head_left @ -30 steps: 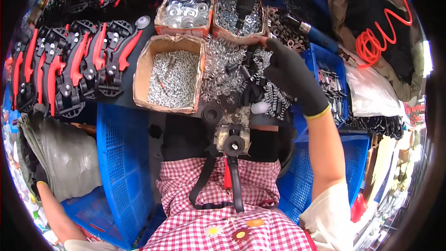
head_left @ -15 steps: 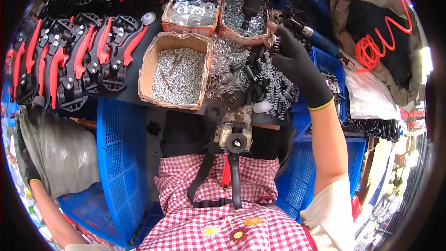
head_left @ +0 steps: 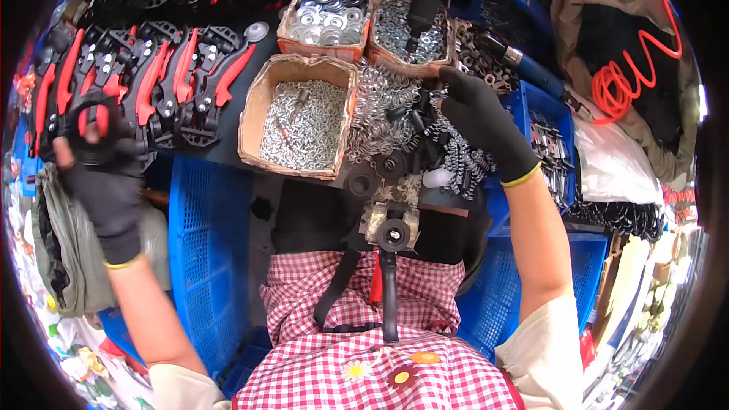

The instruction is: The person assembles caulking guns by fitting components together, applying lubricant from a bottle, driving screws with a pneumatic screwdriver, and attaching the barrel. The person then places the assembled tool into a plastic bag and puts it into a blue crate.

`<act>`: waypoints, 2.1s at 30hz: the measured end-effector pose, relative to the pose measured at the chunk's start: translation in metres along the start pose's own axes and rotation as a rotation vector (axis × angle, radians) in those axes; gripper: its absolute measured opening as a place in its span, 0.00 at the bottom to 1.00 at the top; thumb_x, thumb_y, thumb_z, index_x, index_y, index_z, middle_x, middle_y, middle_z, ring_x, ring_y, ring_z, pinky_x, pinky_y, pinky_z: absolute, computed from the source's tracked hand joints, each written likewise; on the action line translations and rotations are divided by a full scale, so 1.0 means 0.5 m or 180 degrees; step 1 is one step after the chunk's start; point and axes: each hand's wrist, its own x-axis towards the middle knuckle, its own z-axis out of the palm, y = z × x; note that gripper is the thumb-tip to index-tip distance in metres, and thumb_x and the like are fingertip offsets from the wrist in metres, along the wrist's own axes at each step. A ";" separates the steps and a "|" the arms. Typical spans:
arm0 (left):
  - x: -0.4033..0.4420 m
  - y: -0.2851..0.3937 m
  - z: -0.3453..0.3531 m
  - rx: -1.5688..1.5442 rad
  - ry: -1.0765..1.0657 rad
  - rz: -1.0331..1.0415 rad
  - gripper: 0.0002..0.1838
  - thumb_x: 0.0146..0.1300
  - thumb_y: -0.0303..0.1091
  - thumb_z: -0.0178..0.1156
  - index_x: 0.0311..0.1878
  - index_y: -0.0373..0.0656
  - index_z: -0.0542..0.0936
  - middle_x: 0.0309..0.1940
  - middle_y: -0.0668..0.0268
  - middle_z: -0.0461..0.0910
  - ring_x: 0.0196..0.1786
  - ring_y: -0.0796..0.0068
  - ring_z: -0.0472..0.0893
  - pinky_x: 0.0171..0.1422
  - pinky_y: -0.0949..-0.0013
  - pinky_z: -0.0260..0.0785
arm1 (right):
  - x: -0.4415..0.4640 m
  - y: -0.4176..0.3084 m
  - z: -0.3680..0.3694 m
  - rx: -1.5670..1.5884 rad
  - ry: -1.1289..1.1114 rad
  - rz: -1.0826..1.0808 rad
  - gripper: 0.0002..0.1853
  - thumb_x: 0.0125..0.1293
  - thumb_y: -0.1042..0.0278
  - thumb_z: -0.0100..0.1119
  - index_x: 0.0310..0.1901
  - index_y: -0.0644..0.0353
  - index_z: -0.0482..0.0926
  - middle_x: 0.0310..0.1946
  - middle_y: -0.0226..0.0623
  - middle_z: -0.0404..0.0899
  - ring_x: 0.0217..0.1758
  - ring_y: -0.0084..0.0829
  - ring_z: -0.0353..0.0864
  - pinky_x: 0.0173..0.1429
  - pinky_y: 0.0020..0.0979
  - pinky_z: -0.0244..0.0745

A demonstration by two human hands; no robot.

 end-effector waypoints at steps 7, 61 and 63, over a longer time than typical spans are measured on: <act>0.074 -0.328 0.233 -0.0585 -0.0195 -0.1291 0.32 0.53 0.41 0.57 0.62 0.38 0.72 0.66 0.43 0.67 0.60 0.48 0.75 0.59 0.53 0.73 | -0.012 -0.110 -0.062 0.1629 0.0000 0.0763 0.15 0.63 0.74 0.57 0.51 0.63 0.79 0.34 0.26 0.79 0.32 0.16 0.74 0.39 0.20 0.72; 0.023 -0.341 0.222 -0.0872 -0.0125 -0.1619 0.43 0.52 0.34 0.57 0.74 0.46 0.57 0.68 0.38 0.62 0.64 0.44 0.74 0.65 0.41 0.71 | -0.268 -0.130 0.115 -0.0325 -0.0732 -0.0853 0.13 0.54 0.67 0.68 0.39 0.56 0.76 0.35 0.35 0.77 0.32 0.40 0.81 0.31 0.35 0.75; -0.029 -0.325 0.204 -0.0990 0.0263 -0.1571 0.46 0.44 0.31 0.58 0.73 0.47 0.59 0.65 0.36 0.65 0.62 0.37 0.73 0.66 0.40 0.69 | -0.230 -0.151 0.097 -0.0536 -0.0743 -0.0855 0.11 0.53 0.65 0.68 0.37 0.55 0.78 0.35 0.34 0.77 0.33 0.39 0.81 0.33 0.37 0.76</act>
